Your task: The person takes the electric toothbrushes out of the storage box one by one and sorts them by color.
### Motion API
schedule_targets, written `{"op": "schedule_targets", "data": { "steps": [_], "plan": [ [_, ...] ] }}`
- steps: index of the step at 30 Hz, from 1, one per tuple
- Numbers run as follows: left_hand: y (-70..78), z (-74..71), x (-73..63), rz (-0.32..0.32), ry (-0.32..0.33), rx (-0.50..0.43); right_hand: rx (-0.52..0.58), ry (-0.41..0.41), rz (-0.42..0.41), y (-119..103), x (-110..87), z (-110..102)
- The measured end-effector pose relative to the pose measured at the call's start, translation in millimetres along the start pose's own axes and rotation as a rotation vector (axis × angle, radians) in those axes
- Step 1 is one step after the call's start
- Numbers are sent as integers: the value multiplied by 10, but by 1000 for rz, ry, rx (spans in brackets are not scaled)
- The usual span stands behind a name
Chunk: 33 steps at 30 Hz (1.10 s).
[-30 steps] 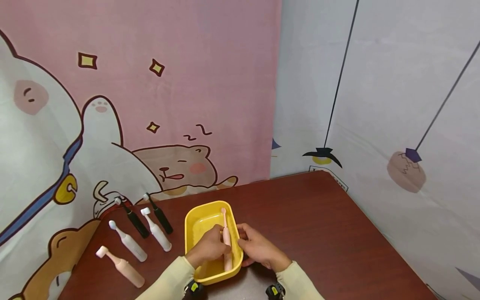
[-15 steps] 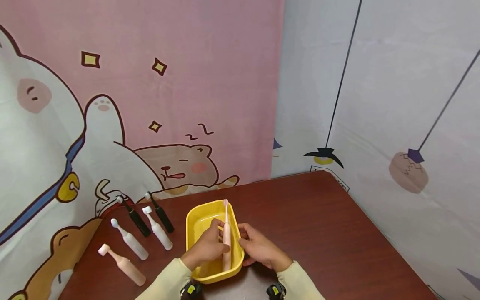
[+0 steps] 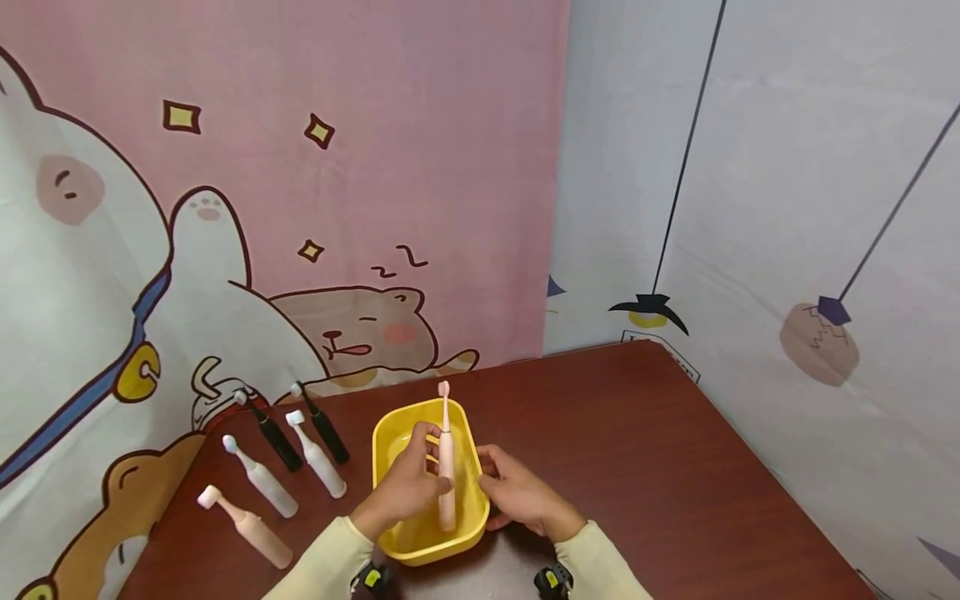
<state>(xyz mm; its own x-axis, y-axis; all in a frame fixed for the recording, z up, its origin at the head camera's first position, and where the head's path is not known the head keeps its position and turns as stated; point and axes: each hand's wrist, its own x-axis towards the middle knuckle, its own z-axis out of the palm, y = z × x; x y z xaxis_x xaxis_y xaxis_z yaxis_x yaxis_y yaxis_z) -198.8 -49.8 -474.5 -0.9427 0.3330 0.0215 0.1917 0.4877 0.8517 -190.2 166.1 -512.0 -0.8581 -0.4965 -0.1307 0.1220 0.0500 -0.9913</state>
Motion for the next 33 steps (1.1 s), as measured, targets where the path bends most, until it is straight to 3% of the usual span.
{"op": "schedule_targets", "data": {
  "steps": [6, 14, 22, 33],
  "plan": [
    [44, -124, -25, 40, 33, -21, 0, 1, -7, -9, 25, -3],
    [142, -330, -154, 90, 112, -38, 6, -11, -1, 13, 15, 12],
    [200, -492, -329, 72, 201, 11, -14, 1, -3, -15, -4, 15],
    [149, -725, -599, 48, 283, -88, -14, 9, 9, -39, -8, 13]
  ]
}}
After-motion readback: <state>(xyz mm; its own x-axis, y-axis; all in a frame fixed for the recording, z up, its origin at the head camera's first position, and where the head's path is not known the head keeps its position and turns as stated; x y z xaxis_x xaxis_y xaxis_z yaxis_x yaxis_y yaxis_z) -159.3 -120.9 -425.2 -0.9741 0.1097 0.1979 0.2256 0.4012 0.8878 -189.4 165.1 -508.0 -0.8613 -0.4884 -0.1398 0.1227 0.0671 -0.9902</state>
